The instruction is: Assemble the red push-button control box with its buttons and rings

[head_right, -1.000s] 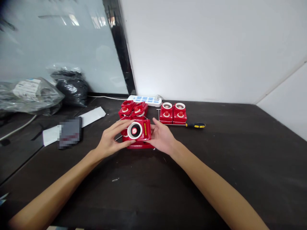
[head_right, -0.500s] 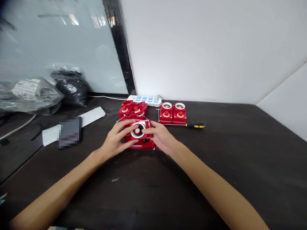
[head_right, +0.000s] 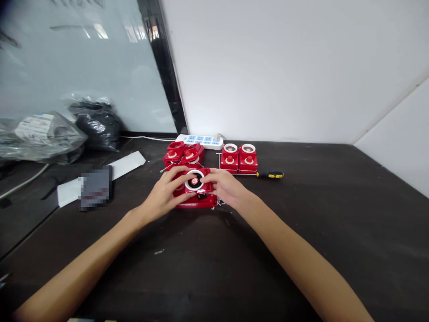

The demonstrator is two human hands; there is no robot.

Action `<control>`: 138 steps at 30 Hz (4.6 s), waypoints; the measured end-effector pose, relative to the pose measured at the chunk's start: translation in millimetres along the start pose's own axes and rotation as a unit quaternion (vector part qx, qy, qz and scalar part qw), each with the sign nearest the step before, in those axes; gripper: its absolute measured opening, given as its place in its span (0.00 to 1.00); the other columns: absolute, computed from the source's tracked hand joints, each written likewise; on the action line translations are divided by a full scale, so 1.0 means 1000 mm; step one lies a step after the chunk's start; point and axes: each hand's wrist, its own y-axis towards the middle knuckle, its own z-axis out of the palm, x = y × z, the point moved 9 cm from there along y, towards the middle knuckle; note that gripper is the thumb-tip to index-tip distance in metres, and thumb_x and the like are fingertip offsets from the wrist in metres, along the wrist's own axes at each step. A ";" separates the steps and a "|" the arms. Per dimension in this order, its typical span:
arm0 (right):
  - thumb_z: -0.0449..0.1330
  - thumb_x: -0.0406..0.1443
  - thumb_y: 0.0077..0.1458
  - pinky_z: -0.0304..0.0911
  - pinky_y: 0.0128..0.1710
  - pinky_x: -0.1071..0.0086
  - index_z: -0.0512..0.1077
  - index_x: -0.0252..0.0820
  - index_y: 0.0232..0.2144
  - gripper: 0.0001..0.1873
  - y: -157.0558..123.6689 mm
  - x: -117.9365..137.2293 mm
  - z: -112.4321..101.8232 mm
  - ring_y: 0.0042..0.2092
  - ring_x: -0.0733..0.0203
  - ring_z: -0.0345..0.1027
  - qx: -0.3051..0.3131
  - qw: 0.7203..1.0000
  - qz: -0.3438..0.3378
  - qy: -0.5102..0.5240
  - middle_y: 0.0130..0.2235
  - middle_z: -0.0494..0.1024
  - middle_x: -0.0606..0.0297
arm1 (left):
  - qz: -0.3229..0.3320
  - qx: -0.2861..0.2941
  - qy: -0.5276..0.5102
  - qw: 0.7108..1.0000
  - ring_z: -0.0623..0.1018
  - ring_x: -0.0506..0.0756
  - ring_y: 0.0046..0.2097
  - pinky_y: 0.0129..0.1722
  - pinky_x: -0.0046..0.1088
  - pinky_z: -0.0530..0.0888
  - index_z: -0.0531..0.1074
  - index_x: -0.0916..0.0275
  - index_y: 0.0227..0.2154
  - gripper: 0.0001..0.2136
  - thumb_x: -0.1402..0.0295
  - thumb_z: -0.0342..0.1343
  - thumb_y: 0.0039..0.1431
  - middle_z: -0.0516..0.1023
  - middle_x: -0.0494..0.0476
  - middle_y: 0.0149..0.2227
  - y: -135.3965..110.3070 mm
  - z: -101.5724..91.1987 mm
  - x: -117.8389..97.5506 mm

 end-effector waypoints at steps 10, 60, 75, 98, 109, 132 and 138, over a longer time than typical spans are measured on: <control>0.69 0.35 0.43 0.66 0.49 0.56 0.72 0.37 0.50 0.29 -0.002 0.026 -0.029 0.43 0.54 0.73 -0.154 0.921 -0.157 -0.322 0.45 0.78 0.55 | -0.059 0.062 -0.007 0.996 0.70 0.63 0.56 0.55 0.46 0.69 0.65 0.58 0.56 0.20 0.60 0.56 0.64 0.67 0.62 0.58 0.000 0.014 0.008; 0.63 0.32 0.54 0.62 0.47 0.57 0.79 0.40 0.32 0.04 -0.010 0.039 0.046 0.46 0.52 0.67 0.007 0.644 -0.318 -0.696 0.44 0.73 0.56 | -0.095 0.035 -0.069 0.993 0.74 0.61 0.53 0.53 0.43 0.68 0.59 0.53 0.63 0.33 0.56 0.63 0.56 0.74 0.58 0.55 -0.007 0.018 0.016; 0.57 0.32 0.59 0.57 0.47 0.59 0.77 0.38 0.33 0.08 -0.020 0.039 0.052 0.47 0.54 0.67 0.039 0.625 -0.342 -0.701 0.47 0.71 0.56 | -0.112 0.072 -0.114 0.984 0.74 0.61 0.53 0.54 0.41 0.64 0.64 0.56 0.55 0.28 0.57 0.65 0.53 0.75 0.57 0.55 -0.003 0.021 0.020; 0.57 0.30 0.55 0.65 0.42 0.63 0.73 0.38 0.25 0.08 -0.016 0.035 0.049 0.40 0.60 0.66 0.050 0.685 -0.345 -0.640 0.44 0.67 0.58 | -0.117 0.096 -0.130 0.980 0.76 0.59 0.45 0.49 0.39 0.67 0.71 0.58 0.50 0.25 0.55 0.66 0.51 0.78 0.56 0.46 -0.002 0.023 0.022; 0.62 0.32 0.55 0.63 0.41 0.64 0.77 0.38 0.28 0.05 -0.009 0.034 0.034 0.38 0.60 0.67 0.025 0.687 -0.307 -0.658 0.40 0.69 0.60 | -0.083 0.083 -0.125 0.985 0.72 0.61 0.57 0.58 0.42 0.64 0.65 0.56 0.57 0.29 0.52 0.63 0.55 0.73 0.58 0.56 -0.013 0.035 0.025; 0.63 0.38 0.55 0.65 0.53 0.54 0.68 0.42 0.56 0.25 -0.025 0.023 0.020 0.53 0.50 0.70 0.070 0.683 -0.288 -0.668 0.54 0.75 0.55 | -0.075 0.155 -0.128 0.977 0.71 0.62 0.59 0.58 0.43 0.70 0.56 0.53 0.65 0.37 0.53 0.62 0.56 0.66 0.61 0.61 -0.021 0.039 0.033; 0.65 0.39 0.55 0.66 0.51 0.53 0.68 0.43 0.57 0.27 -0.022 0.021 0.016 0.53 0.48 0.70 0.069 0.683 -0.288 -0.668 0.54 0.75 0.54 | -0.089 0.175 -0.092 0.976 0.71 0.64 0.59 0.57 0.44 0.69 0.55 0.53 0.66 0.37 0.50 0.60 0.57 0.66 0.62 0.62 -0.022 0.038 0.034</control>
